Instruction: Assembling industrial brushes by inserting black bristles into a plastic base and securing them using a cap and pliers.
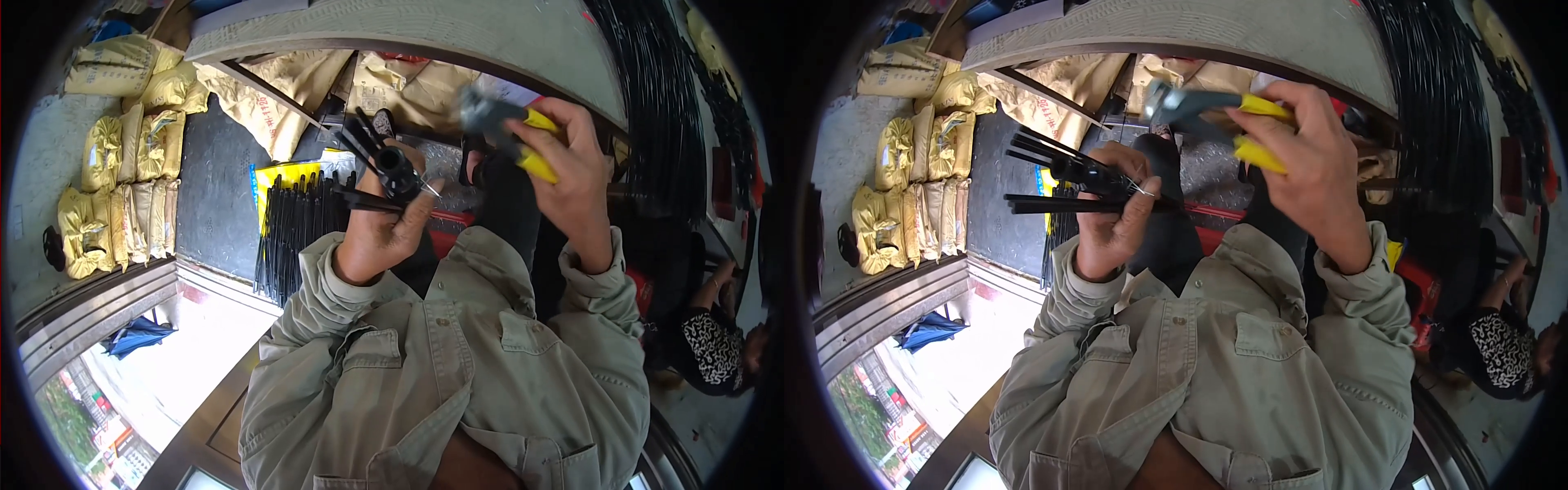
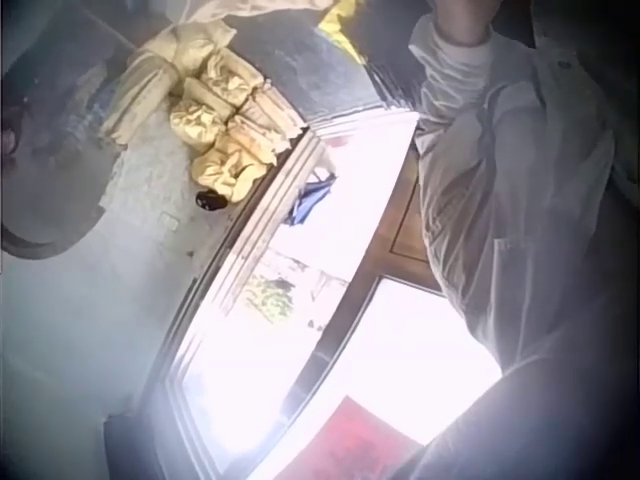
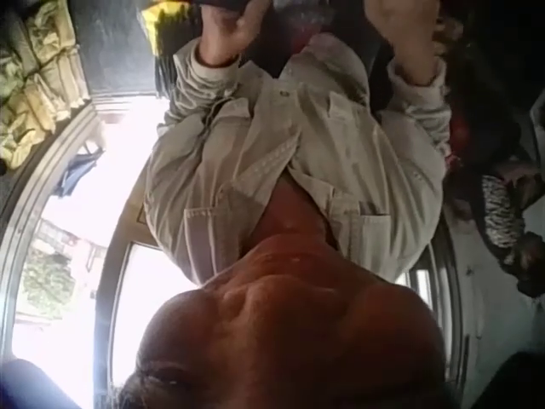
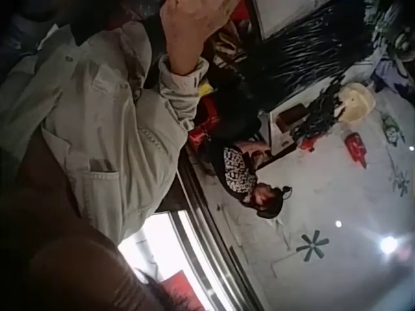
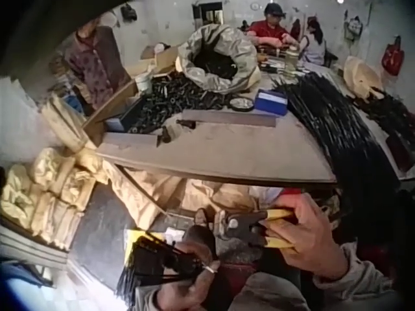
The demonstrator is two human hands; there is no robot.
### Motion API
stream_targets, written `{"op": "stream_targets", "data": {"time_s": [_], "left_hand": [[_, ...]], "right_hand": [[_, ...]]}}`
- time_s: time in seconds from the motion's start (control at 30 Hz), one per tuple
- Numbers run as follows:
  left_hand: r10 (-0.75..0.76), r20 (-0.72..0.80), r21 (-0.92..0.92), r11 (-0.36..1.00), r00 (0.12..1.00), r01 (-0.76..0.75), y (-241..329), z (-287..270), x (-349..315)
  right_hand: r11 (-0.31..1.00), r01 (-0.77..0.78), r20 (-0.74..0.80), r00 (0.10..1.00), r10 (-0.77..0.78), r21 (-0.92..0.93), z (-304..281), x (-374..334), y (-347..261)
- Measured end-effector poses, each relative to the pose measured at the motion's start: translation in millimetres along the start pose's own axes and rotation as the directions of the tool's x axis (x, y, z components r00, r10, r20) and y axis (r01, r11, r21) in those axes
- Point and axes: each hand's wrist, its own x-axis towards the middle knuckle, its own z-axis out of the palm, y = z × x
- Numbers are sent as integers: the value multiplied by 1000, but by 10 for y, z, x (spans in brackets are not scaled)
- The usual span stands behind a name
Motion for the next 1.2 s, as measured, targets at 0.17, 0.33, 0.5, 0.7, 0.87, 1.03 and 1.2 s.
{"op": "stream_targets", "data": {"time_s": [0.17,0.33,0.5,0.7,0.87,1.03,1.2], "left_hand": [[-7,51,-44,999,999,9,7,-30,46],[-2,67,-27,1000,998,3,-28,-28,-11],[-86,-30,-147,986,996,81,-10,25,-4],[36,-51,60,998,998,-33,-60,35,-67],[40,-36,56,998,999,-37,-33,52,-42],[205,146,128,966,968,-224,24,-21,-42],[-246,409,-175,924,879,340,252,-86,-13]], "right_hand": [[599,308,21,899,-437,-739,-119,64,-115],[357,337,3,730,-683,-871,-87,104,-51],[391,233,-84,760,-644,-890,73,7,6],[520,116,-174,862,-475,-846,293,-360,-109],[670,242,-11,937,-350,-701,85,-395,-137],[839,410,263,907,-330,-359,-450,-266,-186],[960,-117,785,605,-135,256,-715,-261,-147]]}}
